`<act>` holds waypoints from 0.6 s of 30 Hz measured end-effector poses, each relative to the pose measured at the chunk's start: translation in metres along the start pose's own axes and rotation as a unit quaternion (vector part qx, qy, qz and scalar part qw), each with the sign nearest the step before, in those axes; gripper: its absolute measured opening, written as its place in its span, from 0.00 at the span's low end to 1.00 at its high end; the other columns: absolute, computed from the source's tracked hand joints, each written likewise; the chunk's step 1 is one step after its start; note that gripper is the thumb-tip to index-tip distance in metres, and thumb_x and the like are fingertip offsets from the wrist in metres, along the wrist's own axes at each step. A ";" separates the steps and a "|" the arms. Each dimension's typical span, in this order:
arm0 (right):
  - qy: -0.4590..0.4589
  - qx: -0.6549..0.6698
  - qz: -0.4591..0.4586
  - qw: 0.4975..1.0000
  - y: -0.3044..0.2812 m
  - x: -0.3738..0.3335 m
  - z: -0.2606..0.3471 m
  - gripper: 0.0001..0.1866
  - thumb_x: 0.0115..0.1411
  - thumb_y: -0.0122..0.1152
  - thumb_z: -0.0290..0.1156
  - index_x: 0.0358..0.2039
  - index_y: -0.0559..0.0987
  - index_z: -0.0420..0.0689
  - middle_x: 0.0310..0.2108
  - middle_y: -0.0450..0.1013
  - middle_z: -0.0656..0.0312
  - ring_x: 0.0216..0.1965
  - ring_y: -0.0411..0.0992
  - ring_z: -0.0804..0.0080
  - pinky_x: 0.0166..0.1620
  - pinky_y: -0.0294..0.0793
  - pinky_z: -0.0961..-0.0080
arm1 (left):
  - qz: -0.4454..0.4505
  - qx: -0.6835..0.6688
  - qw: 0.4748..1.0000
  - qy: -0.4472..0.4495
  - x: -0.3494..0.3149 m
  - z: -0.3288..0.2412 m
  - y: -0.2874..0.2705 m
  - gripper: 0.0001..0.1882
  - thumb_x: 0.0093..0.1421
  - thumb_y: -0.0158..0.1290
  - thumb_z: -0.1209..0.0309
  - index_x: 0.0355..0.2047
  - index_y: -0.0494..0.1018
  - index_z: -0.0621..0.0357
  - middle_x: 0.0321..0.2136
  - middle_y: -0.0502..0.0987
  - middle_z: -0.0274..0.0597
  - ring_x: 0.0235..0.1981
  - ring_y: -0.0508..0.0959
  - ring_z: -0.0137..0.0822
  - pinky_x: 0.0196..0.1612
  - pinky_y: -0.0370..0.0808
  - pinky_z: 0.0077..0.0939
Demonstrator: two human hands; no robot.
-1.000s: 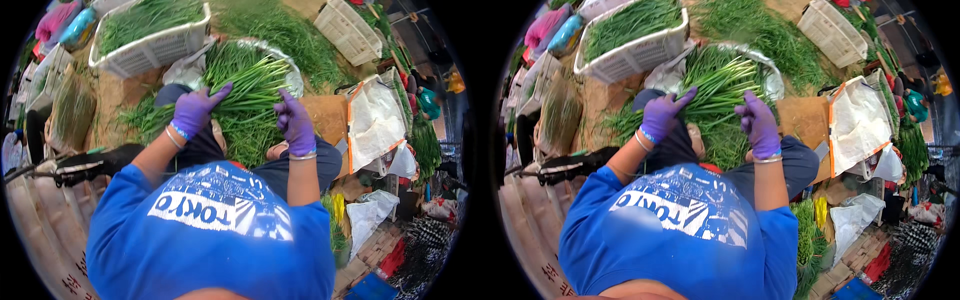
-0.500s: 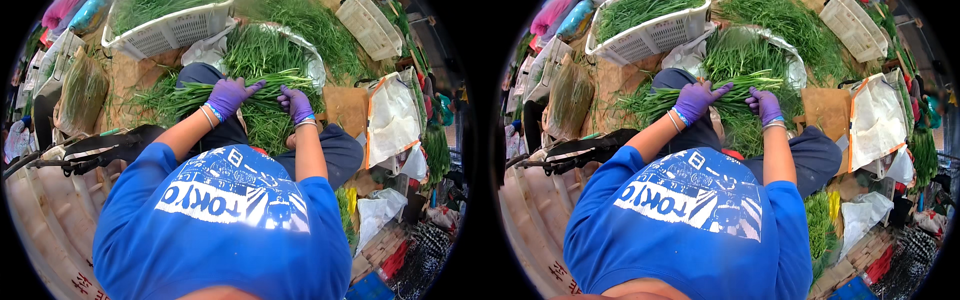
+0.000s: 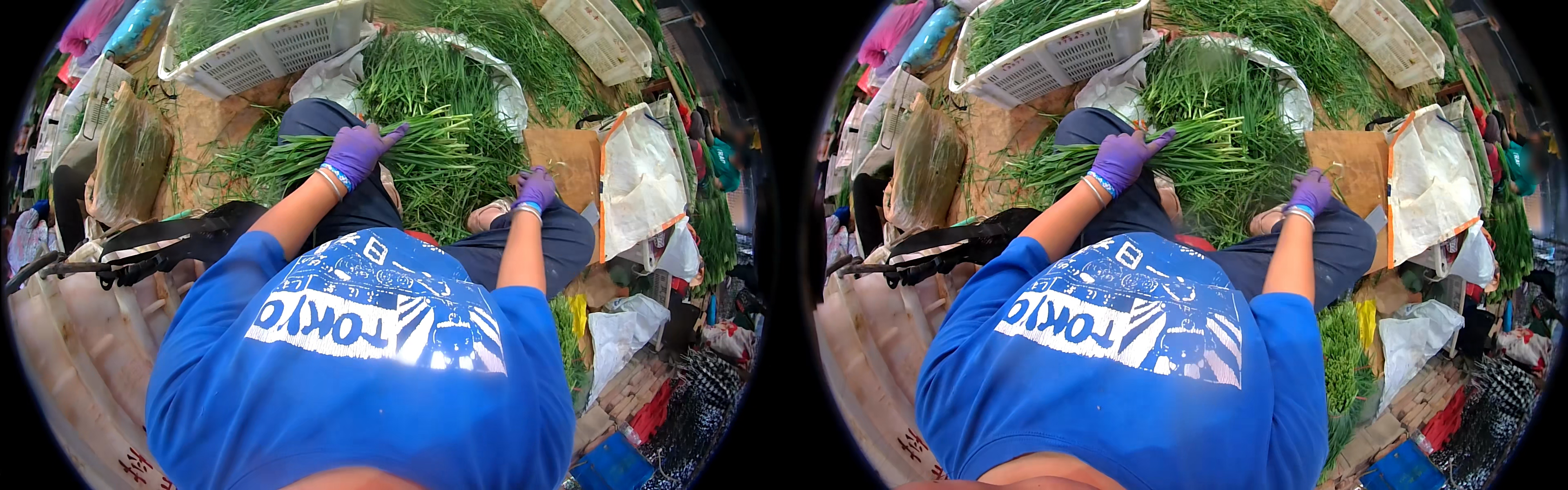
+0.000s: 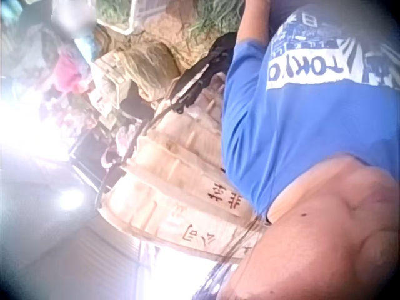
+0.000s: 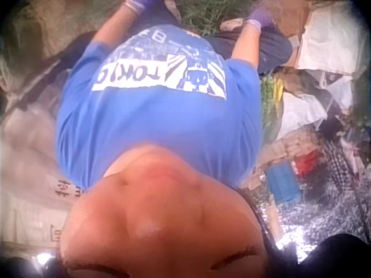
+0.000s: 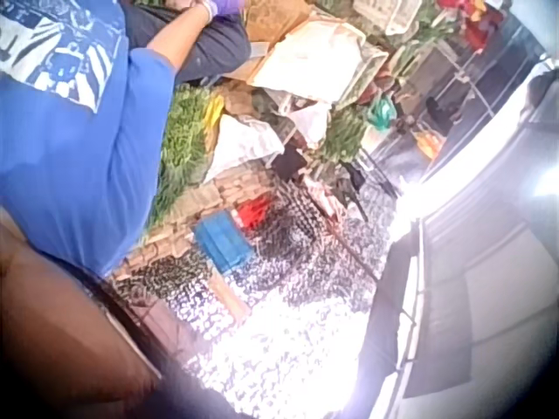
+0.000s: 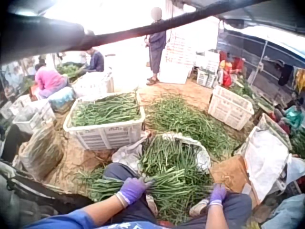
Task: The person sorts, trims, and bundles green vegetables. They use a knife to cut the roots off bunches of chives and then place them into bundles.
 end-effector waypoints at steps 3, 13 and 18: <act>-0.154 -0.153 0.047 0.975 -0.002 -0.035 0.063 0.16 0.58 0.45 0.39 0.27 0.73 0.39 0.20 0.73 0.56 0.15 0.68 0.68 0.19 0.67 0.75 | -0.014 0.013 1.000 0.009 -0.001 -0.004 -0.004 0.34 0.54 0.40 0.73 0.58 0.48 0.23 0.24 0.69 0.41 0.20 0.72 0.35 0.21 0.67 0.28; -0.276 -0.158 0.335 0.887 0.142 -0.157 0.056 0.11 0.55 0.54 0.34 0.39 0.78 0.48 0.22 0.74 0.62 0.20 0.70 0.80 0.25 0.68 0.83 | -0.082 0.016 0.994 0.068 0.002 -0.023 -0.010 0.34 0.53 0.41 0.72 0.58 0.49 0.23 0.24 0.69 0.39 0.19 0.72 0.34 0.19 0.66 0.28; -0.137 0.184 0.278 0.933 0.112 -0.148 0.069 0.09 0.59 0.47 0.32 0.28 0.74 0.41 0.19 0.70 0.64 0.20 0.68 0.79 0.27 0.70 0.83 | -0.109 0.030 0.993 0.023 -0.009 -0.010 -0.016 0.36 0.51 0.42 0.73 0.59 0.48 0.27 0.21 0.68 0.37 0.17 0.71 0.33 0.18 0.66 0.27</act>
Point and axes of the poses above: each hand's wrist, its own x-axis towards the middle knuckle, its own y-axis out of the palm, z = x × y, the point moved 9 cm from there along x, towards the middle knuckle
